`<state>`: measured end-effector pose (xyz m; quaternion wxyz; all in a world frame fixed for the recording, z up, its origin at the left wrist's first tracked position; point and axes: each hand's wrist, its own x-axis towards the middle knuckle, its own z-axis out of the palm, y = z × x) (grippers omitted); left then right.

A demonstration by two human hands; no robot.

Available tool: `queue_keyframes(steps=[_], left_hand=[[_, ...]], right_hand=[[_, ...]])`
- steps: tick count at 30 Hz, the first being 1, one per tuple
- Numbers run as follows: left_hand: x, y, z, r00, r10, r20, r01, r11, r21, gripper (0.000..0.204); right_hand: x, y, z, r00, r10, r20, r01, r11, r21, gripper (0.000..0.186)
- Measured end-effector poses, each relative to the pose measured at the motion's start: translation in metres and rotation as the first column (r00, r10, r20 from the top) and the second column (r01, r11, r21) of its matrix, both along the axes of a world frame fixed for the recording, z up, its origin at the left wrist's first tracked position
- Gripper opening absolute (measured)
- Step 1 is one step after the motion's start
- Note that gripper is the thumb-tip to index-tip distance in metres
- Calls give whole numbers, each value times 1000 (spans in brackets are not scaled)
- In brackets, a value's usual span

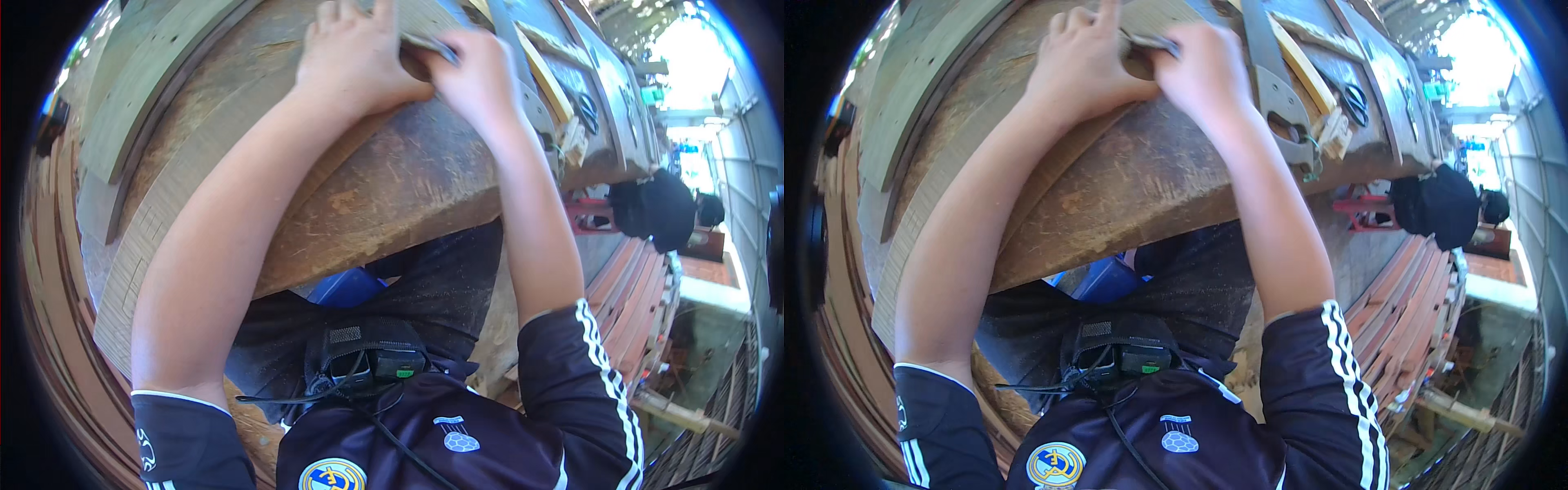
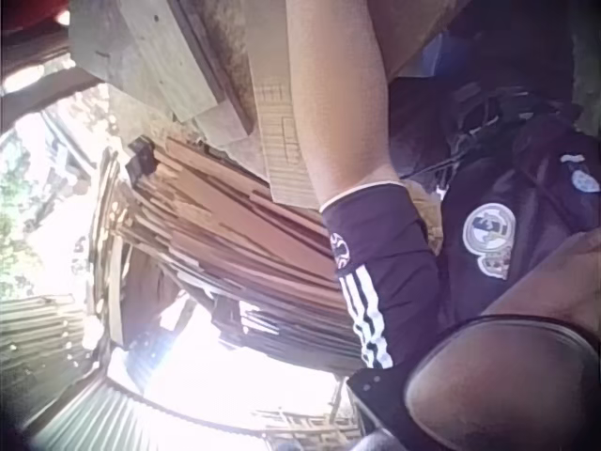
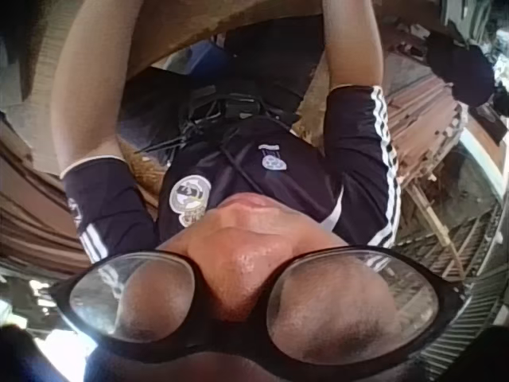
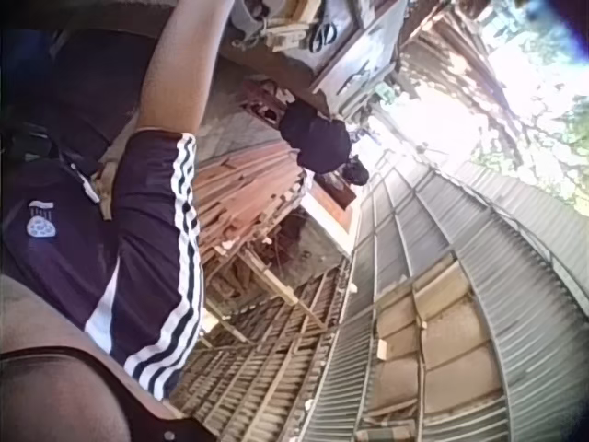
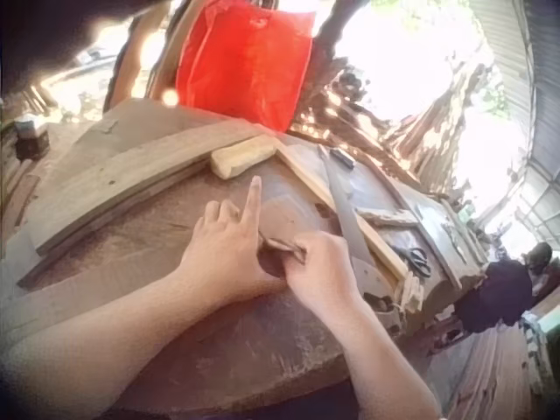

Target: Sawing a piece of wood and then sanding the edges with sandpaper.

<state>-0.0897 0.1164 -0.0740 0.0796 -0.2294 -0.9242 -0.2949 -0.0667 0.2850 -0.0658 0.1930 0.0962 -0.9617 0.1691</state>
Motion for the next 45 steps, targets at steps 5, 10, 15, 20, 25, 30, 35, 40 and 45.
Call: queue_keyframes(steps=[5, 10, 15, 20, 25, 30, 35, 40, 45], left_hand=[[7, 21, 1, 997, -17, -79, 16, 1000, -3, 122], [4, -3, 8, 1000, -4, 27, 5, 1000, -28, 125], [6, 10, 7, 999, -45, 0, 45, 997, 56, 126], [3, 12, 0, 998, -28, -49, 28, 1000, -4, 124], [2, -1, -6, 998, 27, -57, -23, 997, 69, 126], [11, 17, 7, 998, 45, -45, -46, 998, -30, 126], [4, 3, -1, 999, 15, -47, -15, 1000, -3, 129], [2, 9, -3, 999, 35, -18, -35, 999, 20, 128], [7, 18, 6, 1000, 14, -20, -14, 1000, 2, 130]], right_hand=[[-7, 13, 3, 995, -95, -25, 95, 995, 22, 23], [-38, -24, 1, 994, -108, -15, 108, 994, -6, 19], [24, 18, 8, 989, -81, 124, 84, 996, -22, 21], [-36, -2, -6, 987, 31, -158, -35, 999, -21, 25], [-45, -5, -17, 987, 114, -115, -112, 993, 27, 25], [25, 28, 3, 990, -57, 127, 68, 994, -88, 23], [-48, -12, -8, 976, 114, -186, -127, 990, -64, 21], [-1, 16, -7, 988, 117, -102, -111, 992, 58, 19], [-22, 16, -6, 993, 48, -110, -50, 999, -10, 16]])
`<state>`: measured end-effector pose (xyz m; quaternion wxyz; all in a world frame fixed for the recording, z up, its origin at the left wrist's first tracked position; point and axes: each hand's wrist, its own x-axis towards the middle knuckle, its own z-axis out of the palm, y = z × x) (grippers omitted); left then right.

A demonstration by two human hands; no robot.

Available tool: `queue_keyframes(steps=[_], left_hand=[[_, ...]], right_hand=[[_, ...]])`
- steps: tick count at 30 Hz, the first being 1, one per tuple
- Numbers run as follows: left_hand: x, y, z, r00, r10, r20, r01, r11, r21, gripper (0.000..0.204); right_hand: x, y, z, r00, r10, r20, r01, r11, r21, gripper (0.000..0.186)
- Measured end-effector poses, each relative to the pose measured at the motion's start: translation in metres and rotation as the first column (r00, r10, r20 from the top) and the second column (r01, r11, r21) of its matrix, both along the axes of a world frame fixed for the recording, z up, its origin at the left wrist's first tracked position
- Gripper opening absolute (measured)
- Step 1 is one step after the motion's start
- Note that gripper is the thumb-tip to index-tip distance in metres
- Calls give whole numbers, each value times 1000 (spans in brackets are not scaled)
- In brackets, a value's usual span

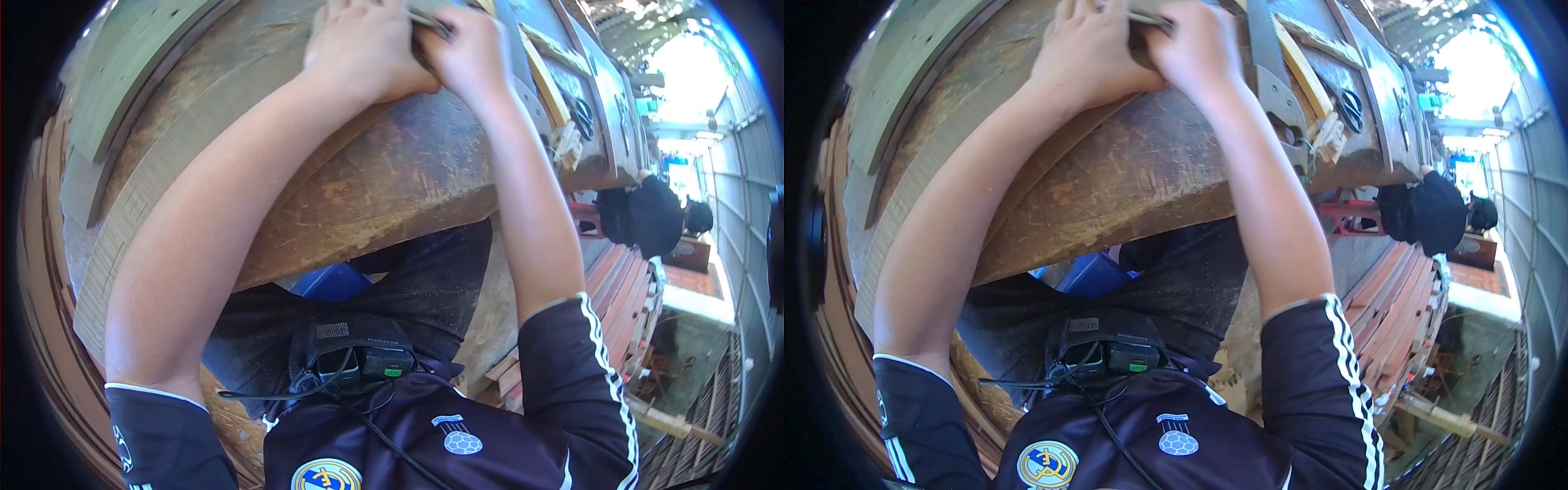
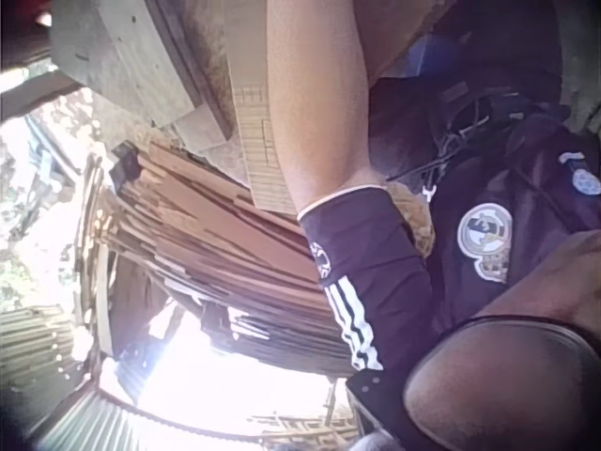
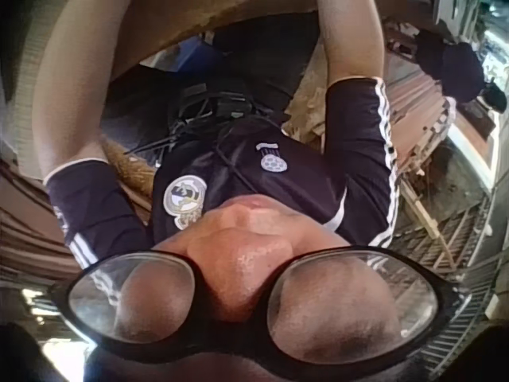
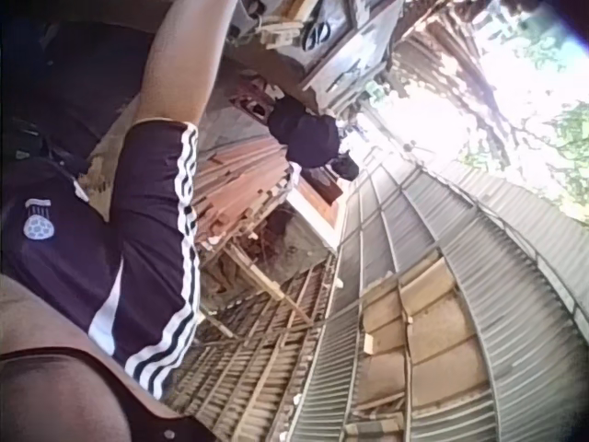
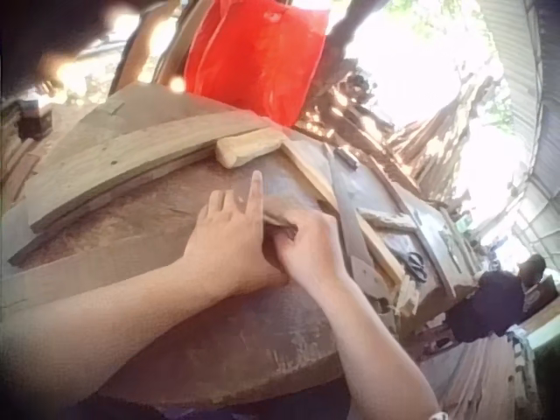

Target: Sawing a piece of wood and then sanding the edges with sandpaper.

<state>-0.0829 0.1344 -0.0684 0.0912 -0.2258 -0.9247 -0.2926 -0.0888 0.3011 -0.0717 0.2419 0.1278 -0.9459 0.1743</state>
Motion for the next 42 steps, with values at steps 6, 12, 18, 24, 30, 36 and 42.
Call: queue_keyframes(steps=[6, 12, 18, 24, 30, 36, 42], left_hand=[[-4, -16, -7, 998, 52, -18, -53, 997, -55, 131], [-1, 5, -3, 1000, 9, -23, -10, 999, -49, 134], [-4, -11, -7, 1000, -1, -15, 0, 999, -54, 131], [9, 2, 7, 1000, 13, -11, -13, 1000, -16, 129], [-1, -9, -3, 1000, -10, 20, 12, 998, -57, 134], [3, 5, -5, 999, -17, -40, 16, 1000, -22, 133], [-2, -4, -3, 999, -28, 19, 29, 999, -31, 132]], right_hand=[[-1, -3, -3, 987, 161, 8, -161, 987, -2, 18], [20, 25, -2, 997, 66, 45, -65, 998, -15, 18], [-17, -8, -8, 996, 86, 34, -84, 996, -42, 16], [22, 19, 5, 995, 27, 98, -31, 998, 45, 16], [-31, -21, -4, 986, 149, -69, -157, 980, -122, 17], [31, 20, 0, 995, 89, 39, -88, 996, -20, 13], [-40, -16, -11, 996, 88, 12, -86, 990, -108, 19]])
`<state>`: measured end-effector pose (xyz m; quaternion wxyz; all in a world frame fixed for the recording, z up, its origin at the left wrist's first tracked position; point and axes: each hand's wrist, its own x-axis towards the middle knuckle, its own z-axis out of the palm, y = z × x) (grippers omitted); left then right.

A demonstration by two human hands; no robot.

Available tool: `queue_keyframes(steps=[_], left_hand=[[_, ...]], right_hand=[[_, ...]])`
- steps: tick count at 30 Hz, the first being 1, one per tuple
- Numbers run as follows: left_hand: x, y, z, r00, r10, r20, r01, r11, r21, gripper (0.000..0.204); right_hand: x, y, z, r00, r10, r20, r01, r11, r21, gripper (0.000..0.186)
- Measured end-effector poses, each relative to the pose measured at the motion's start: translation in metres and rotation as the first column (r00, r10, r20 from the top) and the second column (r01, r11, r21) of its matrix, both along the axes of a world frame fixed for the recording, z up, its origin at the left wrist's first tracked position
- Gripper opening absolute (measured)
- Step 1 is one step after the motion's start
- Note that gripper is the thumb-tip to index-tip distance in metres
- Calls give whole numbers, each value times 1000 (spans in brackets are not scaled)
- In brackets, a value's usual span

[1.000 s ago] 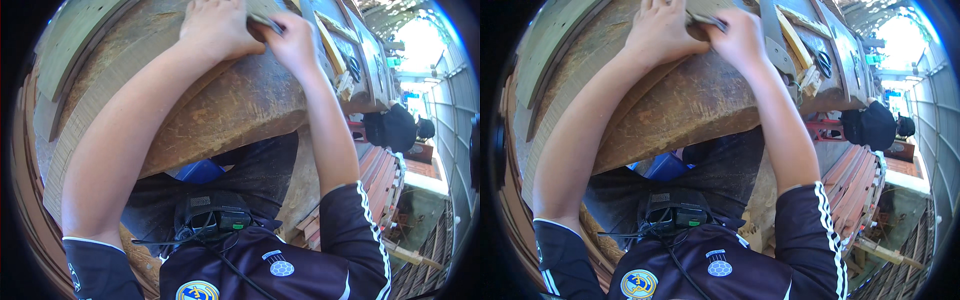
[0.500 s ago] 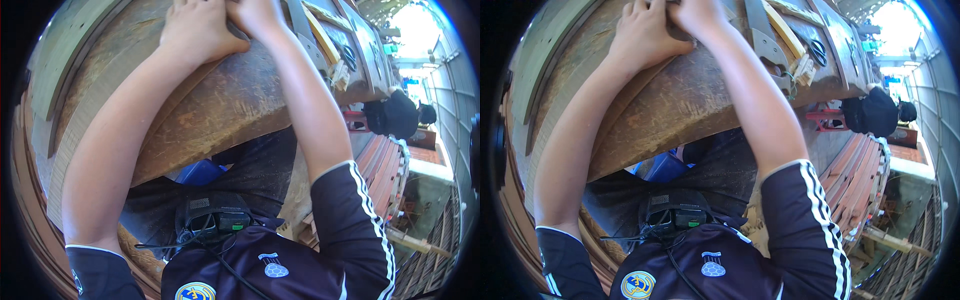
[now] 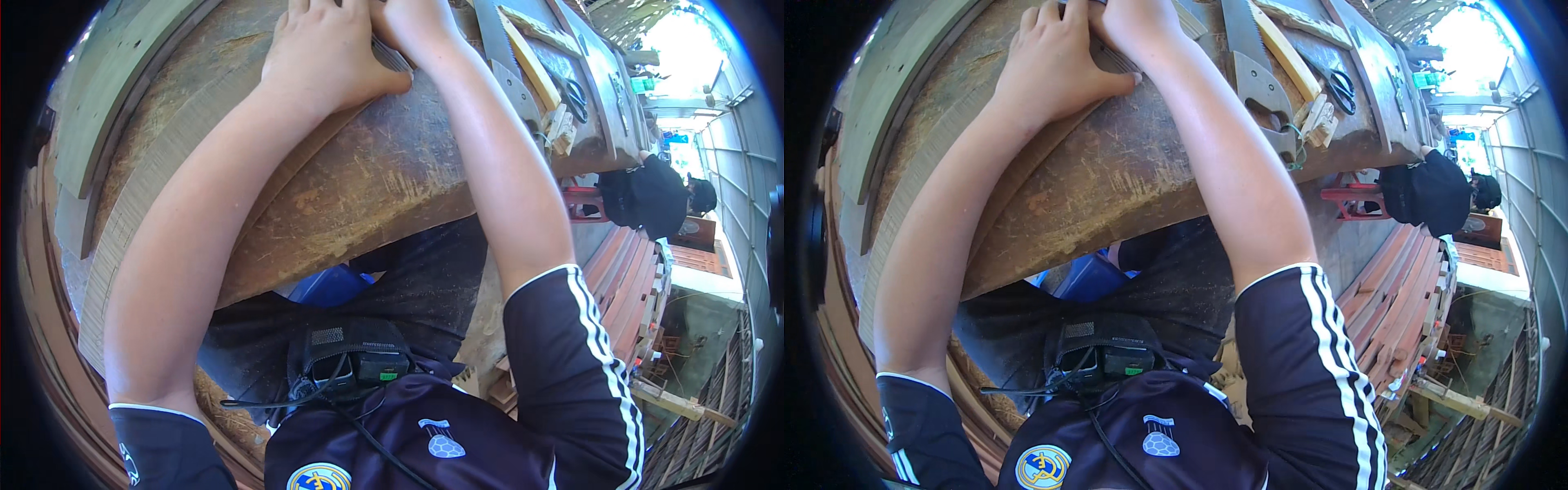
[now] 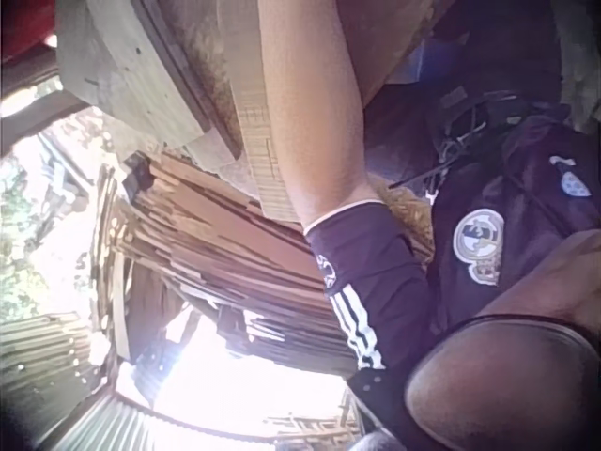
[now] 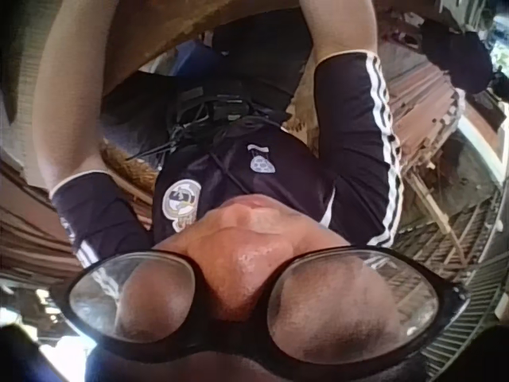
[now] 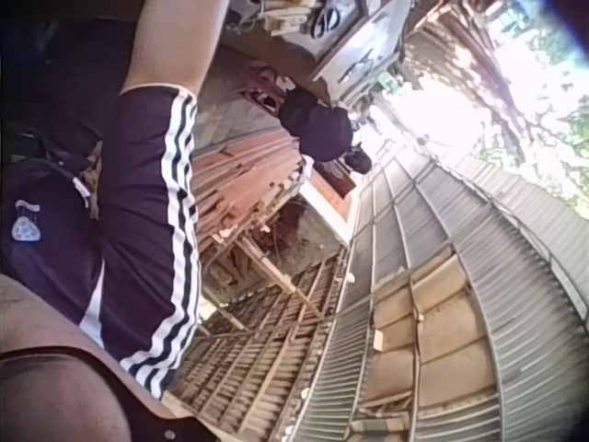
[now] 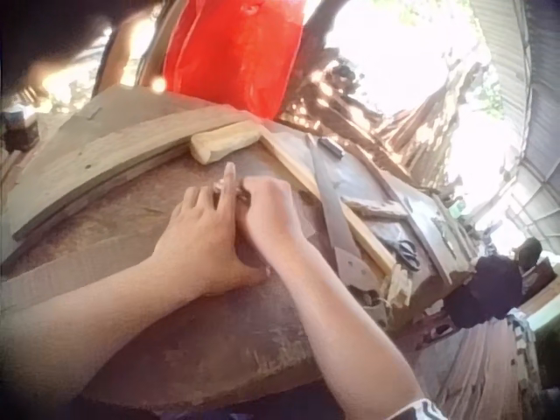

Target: Sawing a piece of wood and then sanding the edges with sandpaper.

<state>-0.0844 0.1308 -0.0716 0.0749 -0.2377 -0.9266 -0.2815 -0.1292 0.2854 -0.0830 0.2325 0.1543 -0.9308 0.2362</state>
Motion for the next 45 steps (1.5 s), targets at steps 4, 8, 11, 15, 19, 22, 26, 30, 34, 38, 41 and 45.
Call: queue_keyframes(steps=[4, 8, 11, 15, 19, 22, 26, 30, 34, 38, 41, 45], left_hand=[[0, -13, -1, 999, 20, 28, -19, 999, -30, 130], [5, 10, 13, 999, -43, 31, 42, 999, 10, 130], [-2, 3, -3, 998, -54, -19, 55, 998, 31, 130], [3, -11, 0, 1000, 22, -5, -22, 999, -40, 131], [-6, 13, 7, 1000, 16, 15, -16, 1000, -18, 130], [-2, 4, 1, 999, -20, -26, 19, 999, -33, 133], [-4, -2, -7, 999, 38, -12, -38, 999, -13, 138], [3, 12, 11, 998, -7, 58, 10, 998, -58, 138], [-11, 10, -12, 999, -29, -20, 29, 1000, -3, 139], [-4, -1, -4, 1000, 20, -10, -20, 999, -43, 143], [-13, 1, -10, 998, 17, 62, -12, 997, -76, 143], [-9, 11, -10, 991, 15, -134, -21, 999, -48, 133]], right_hand=[[53, 16, 3, 1000, 7, -22, -3, 981, 192, 17], [72, 43, 13, 998, -15, -63, 20, 997, 77, 13], [-2, 21, -8, 963, 141, -229, -116, 986, 118, 19], [42, 8, 1, 999, 37, -37, -32, 991, 132, 15], [81, 48, 19, 1000, -20, 18, 18, 996, 86, 12], [13, 18, 2, 992, 113, -48, -112, 993, 33, 25], [1, 7, -10, 996, 61, -71, -53, 993, 109, 22], [78, 40, 11, 1000, 27, 0, -27, 998, 53, 11], [20, 22, 7, 998, 58, 17, -58, 998, 2, 15], [16, 6, 1, 999, 32, 41, -34, 999, 35, 14], [85, 34, 11, 998, 13, 67, -13, 1000, -5, 12], [67, 35, 11, 998, -25, 55, 25, 1000, 15, 12]])
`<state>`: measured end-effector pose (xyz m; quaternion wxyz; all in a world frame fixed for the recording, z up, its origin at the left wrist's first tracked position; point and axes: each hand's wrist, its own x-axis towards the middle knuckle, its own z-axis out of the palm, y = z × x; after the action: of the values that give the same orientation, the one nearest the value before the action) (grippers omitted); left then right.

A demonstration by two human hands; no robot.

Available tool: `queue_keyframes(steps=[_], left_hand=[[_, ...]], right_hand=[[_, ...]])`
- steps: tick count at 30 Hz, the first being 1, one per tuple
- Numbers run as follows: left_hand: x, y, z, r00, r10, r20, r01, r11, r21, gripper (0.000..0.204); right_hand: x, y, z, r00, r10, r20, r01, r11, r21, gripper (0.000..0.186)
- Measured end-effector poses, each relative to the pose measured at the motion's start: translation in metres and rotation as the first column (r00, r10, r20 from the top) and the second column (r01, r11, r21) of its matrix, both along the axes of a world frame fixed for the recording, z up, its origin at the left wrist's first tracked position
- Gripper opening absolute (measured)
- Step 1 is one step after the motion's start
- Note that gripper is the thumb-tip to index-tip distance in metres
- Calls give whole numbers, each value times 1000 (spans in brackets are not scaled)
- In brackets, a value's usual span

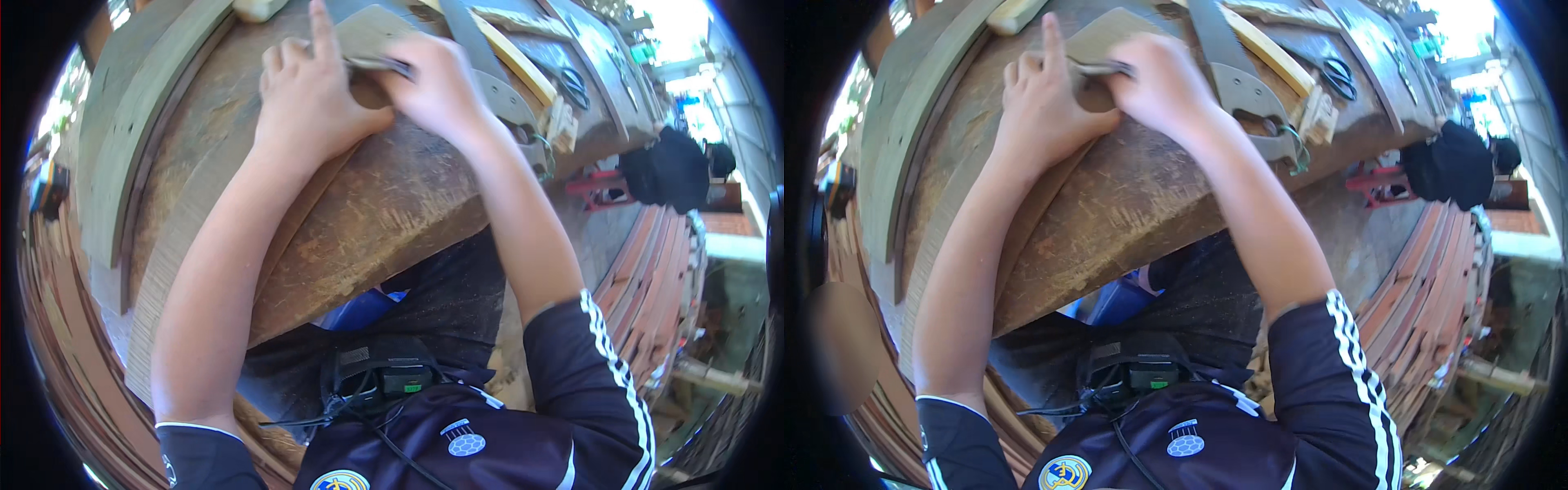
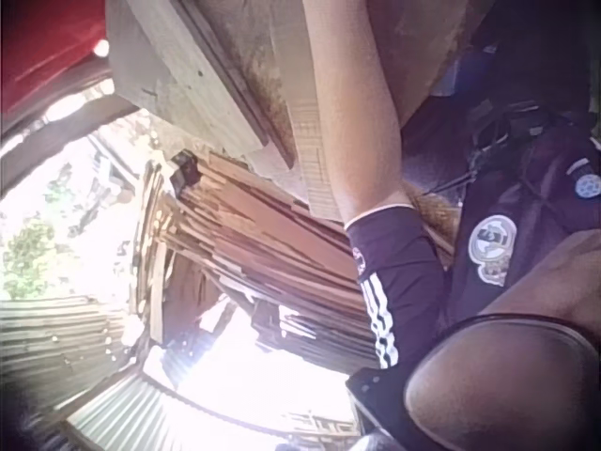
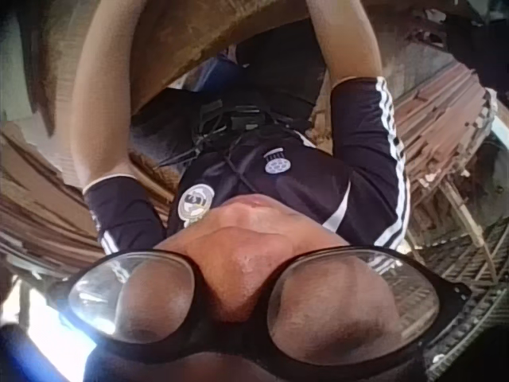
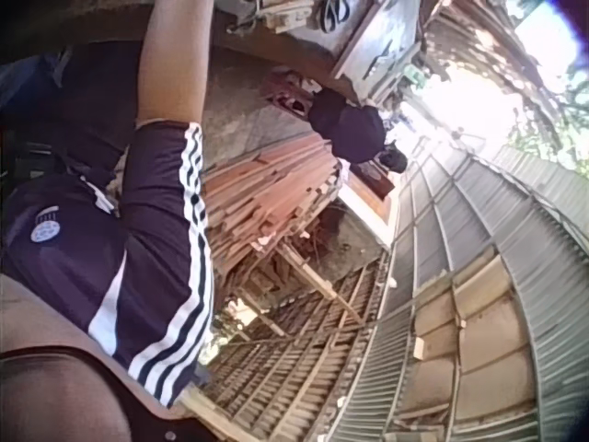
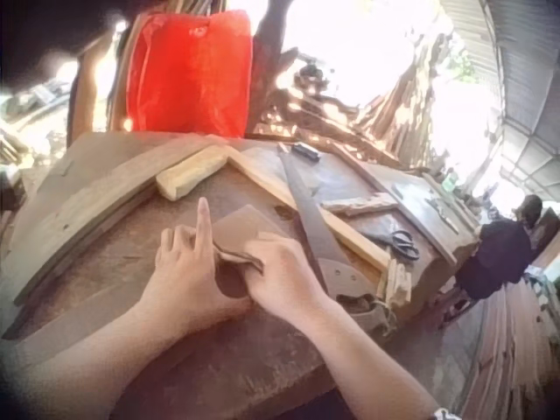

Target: Sawing a piece of wood and then sanding the edges with sandpaper.

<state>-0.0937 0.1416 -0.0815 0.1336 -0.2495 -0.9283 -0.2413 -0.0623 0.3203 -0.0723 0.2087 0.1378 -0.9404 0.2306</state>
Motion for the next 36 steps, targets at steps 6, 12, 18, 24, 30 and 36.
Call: queue_keyframes(steps=[6, 12, 18, 24, 30, 36], left_hand=[[1, -4, -8, 999, -32, 43, 32, 999, -3, 138], [0, 3, -1, 999, -7, 33, 9, 997, -75, 135], [4, -4, 1, 999, 1, 45, 4, 993, -116, 129], [4, -3, 1, 997, -77, 12, 78, 991, -111, 121], [7, -2, 7, 996, -79, 46, 85, 988, -132, 119], [5, -1, 13, 992, -101, 74, 110, 985, -135, 117]], right_hand=[[-31, -13, -11, 999, 39, -14, -39, 999, -7, 12], [74, 39, 32, 983, -6, 186, 22, 996, -86, 12], [97, 25, 9, 957, -199, 210, 289, 670, -684, 23], [100, 3, -23, 976, -215, -25, 135, 694, -707, 13], [102, -1, -20, 960, -184, -209, 59, 868, -494, 24], [109, 1, -26, 971, -161, -175, 61, 879, -473, 35]])
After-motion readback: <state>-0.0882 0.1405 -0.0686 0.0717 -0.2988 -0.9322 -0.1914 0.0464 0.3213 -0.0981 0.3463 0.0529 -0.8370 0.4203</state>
